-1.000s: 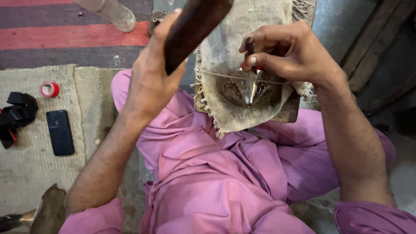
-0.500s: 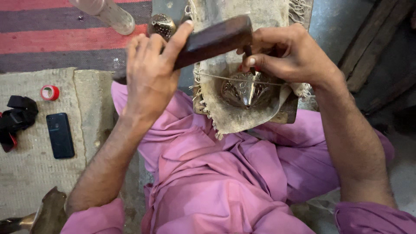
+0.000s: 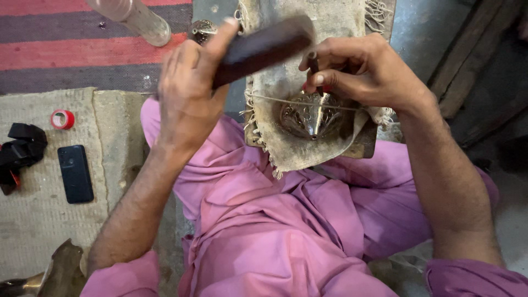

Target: The person sits cross-legged and uses a hammer and chisel to engrave a decorative pattern on a small metal object placed on a cloth-covered block. They repeatedly strike the chisel to create indentations, occasionally repositioning the object.

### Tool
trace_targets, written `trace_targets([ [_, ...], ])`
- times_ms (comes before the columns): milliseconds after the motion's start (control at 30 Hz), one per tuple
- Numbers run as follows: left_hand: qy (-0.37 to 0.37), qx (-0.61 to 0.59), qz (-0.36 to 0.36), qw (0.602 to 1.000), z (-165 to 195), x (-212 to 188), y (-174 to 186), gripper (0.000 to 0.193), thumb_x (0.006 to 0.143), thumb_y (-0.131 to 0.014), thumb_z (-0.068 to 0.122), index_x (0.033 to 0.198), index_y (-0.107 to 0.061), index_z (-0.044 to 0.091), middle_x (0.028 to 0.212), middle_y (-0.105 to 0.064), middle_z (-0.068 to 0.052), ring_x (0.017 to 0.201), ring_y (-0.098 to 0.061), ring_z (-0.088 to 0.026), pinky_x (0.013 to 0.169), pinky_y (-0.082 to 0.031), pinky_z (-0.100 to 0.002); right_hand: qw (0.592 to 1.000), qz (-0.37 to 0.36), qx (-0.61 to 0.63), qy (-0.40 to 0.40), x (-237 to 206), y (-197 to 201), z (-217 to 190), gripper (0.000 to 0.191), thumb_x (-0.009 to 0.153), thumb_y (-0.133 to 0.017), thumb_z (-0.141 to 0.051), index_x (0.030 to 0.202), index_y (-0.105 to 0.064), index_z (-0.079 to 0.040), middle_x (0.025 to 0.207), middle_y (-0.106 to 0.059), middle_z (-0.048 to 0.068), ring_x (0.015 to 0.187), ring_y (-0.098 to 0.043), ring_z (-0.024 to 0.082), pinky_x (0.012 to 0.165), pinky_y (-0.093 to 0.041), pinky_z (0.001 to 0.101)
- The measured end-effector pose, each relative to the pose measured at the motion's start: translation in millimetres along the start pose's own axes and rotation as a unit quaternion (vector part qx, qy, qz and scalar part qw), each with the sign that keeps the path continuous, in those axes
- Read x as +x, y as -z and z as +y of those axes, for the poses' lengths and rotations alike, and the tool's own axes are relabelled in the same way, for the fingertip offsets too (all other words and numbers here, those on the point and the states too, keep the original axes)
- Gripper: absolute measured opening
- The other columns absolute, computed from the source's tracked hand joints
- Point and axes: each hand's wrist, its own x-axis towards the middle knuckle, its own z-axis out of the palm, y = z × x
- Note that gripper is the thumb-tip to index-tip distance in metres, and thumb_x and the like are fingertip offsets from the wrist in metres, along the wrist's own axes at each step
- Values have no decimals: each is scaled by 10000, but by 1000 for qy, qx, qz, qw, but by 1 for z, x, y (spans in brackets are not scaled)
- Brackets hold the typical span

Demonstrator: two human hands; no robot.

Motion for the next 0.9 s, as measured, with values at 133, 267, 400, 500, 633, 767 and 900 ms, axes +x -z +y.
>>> trace_targets([
  [133, 10, 8, -51, 999, 1, 1, 1, 799, 887, -751, -25, 1580, -445, 229, 1012, -518, -123, 993, -588, -350, 942, -468, -475, 999, 5, -32, -37, 1, -1, -4, 136, 1023, -747, -123, 1036, -670, -12, 895, -762, 54, 804, -712, 90, 637, -549, 236],
  [267, 61, -110, -58, 990, 5, 1, 0, 733, 944, -733, -32, 1552, -403, 208, 1240, -613, -157, 1161, -651, -383, 1011, -527, -473, 997, 32, 15, -72, 2, -5, -8, 242, 1019, -713, -93, 1238, -663, -3, 916, -742, 59, 852, -715, 91, 689, -568, 226],
  [400, 64, -213, -41, 974, 10, 0, -4, 704, 991, -723, -25, 1543, -353, 208, 1478, -596, -175, 1410, -633, -395, 1157, -547, -455, 992, 28, 87, -85, 2, -7, -11, 216, 1054, -676, -80, 1252, -646, 0, 941, -755, 58, 910, -742, 97, 776, -600, 228],
  [500, 79, -246, -41, 965, 14, -1, -5, 712, 1009, -706, -31, 1565, -321, 192, 1545, -551, -184, 1459, -591, -392, 1184, -531, -450, 993, 36, 67, -87, 1, -9, -11, 211, 1052, -680, -76, 1245, -645, 4, 940, -752, 67, 923, -747, 106, 783, -609, 235],
  [633, 113, -215, -69, 968, 15, -1, 0, 749, 975, -715, -27, 1575, -330, 203, 1392, -571, -162, 1333, -599, -365, 1162, -510, -478, 995, 31, 54, -71, 1, -8, -10, 226, 1042, -691, -81, 1246, -643, 4, 959, -751, 62, 942, -751, 109, 810, -617, 239],
  [767, 79, 6, -76, 994, 8, 2, 5, 781, 925, -791, 7, 1584, -452, 250, 1030, -601, -131, 1031, -664, -344, 947, -520, -500, 998, 26, 17, -49, 2, -7, -7, 138, 1033, -737, -95, 1045, -646, 8, 939, -729, 61, 932, -743, 112, 750, -594, 240],
  [900, 33, 37, -43, 998, 6, 2, 6, 807, 937, -815, 30, 1613, -442, 263, 1012, -562, -103, 1003, -643, -330, 914, -512, -491, 997, 21, 47, -53, 1, -7, -9, 143, 1022, -738, -120, 1101, -678, -17, 913, -721, 16, 875, -696, 78, 750, -574, 232],
])
